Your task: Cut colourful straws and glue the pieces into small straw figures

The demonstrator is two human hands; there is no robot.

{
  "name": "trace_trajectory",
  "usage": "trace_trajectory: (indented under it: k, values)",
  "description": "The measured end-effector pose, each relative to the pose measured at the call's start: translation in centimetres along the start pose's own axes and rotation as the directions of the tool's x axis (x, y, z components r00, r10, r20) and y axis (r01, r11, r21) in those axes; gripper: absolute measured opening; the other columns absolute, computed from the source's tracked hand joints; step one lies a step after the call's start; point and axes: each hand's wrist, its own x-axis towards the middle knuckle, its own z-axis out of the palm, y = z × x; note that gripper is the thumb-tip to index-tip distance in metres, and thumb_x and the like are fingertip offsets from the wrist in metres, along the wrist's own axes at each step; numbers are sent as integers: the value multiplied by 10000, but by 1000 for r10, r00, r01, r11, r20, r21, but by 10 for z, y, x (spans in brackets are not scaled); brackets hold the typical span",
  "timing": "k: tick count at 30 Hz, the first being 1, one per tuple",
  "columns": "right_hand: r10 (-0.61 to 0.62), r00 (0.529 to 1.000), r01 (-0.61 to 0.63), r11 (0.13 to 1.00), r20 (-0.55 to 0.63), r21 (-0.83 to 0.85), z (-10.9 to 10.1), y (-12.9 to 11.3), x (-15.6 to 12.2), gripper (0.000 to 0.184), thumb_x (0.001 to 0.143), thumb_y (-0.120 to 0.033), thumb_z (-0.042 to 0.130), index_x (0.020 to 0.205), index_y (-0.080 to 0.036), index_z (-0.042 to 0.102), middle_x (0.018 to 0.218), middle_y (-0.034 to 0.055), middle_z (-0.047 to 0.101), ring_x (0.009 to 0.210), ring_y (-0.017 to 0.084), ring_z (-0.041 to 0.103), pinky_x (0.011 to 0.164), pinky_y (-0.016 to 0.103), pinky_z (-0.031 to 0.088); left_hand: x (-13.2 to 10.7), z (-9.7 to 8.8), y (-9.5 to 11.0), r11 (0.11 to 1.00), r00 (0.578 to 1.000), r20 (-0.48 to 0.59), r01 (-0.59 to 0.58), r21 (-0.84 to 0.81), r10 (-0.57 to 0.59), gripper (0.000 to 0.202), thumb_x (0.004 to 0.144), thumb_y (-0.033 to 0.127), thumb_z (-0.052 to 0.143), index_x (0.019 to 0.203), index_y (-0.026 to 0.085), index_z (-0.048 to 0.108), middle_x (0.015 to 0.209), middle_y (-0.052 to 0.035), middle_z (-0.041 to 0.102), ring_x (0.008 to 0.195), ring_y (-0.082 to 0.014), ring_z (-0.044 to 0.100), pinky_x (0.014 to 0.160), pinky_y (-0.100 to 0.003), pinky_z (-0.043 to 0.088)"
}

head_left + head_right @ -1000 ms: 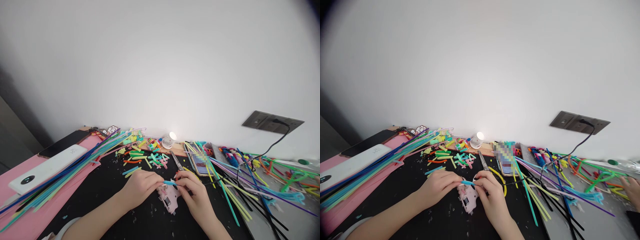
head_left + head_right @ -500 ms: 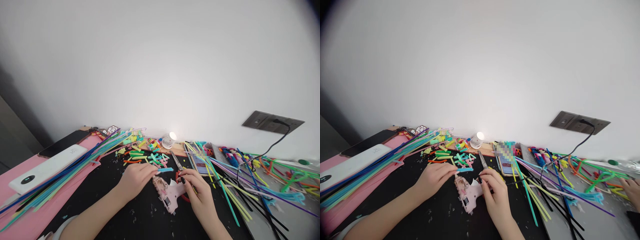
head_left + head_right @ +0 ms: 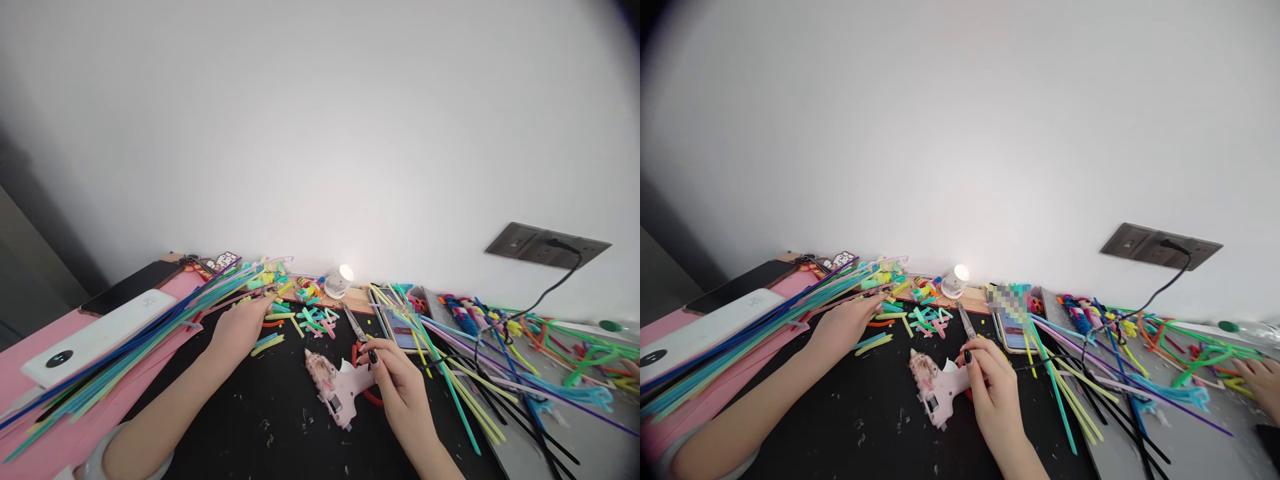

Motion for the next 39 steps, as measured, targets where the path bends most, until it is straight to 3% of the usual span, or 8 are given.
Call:
trace_trajectory:
  k: [4,7,10,16,21,28,34,39]
  values:
    - [6,1000,-6,1000,-4,20,-1,-1,-1,273,897,-230,392,743,-193,615,902,61,579,831,183,568,685,259,421,1,-6,5,997,996,-62,53,-57,-57,340,886,195,332,1168,190,522,1078,-96,643,867,-232,638,583,-244,455]
    - [10,1000,-10,1000,0,28,-1,-1,-2,268,896,-230,392,746,-191,610,912,62,575,846,183,563,702,262,414,3,-17,9,986,992,118,61,-153,-43,236,875,276,367,938,216,586,901,-41,678,783,-211,631,536,-230,411]
    - [11,1000,-11,999,4,31,-1,-1,-2,264,896,-232,391,745,-191,604,908,61,578,853,185,561,716,266,413,4,-25,7,971,944,306,-51,-234,123,158,821,281,454,773,226,595,773,0,662,725,-189,605,571,-237,383]
    - [13,1000,-13,1000,3,15,-1,-1,-1,275,895,-250,391,727,-192,601,885,64,590,867,197,565,730,273,423,-1,-27,1,970,898,413,-60,-235,155,80,768,268,497,752,222,559,770,8,620,663,-184,573,520,-242,314]
    - [19,1000,-19,1000,0,1,-1,0,-2,278,893,-251,391,722,-192,602,879,66,598,869,202,571,737,281,430,-3,-29,7,975,903,395,-92,-204,168,100,807,237,436,727,209,489,744,3,601,617,-179,552,499,-240,279]
    - [14,1000,-14,1000,-5,-7,0,0,0,282,893,-251,386,718,-195,601,873,65,602,879,206,570,744,286,434,1,-40,18,983,947,292,-87,-159,131,151,896,263,332,901,222,477,695,-3,624,641,-198,595,533,-243,336]
    - [20,1000,-20,1000,6,2,0,1,-1,273,894,-254,395,729,-192,604,877,68,600,883,206,567,758,295,428,-2,-27,14,975,969,171,-154,-161,181,217,896,265,348,1026,243,520,1005,-30,644,885,-218,603,672,-279,421]
    - [12,1000,-12,1000,10,10,0,1,-2,271,894,-243,394,722,-193,597,855,62,602,870,201,570,748,289,428,-4,-20,14,954,968,128,-179,-240,214,285,915,232,296,1073,217,532,1069,-61,598,951,-210,575,786,-305,446]
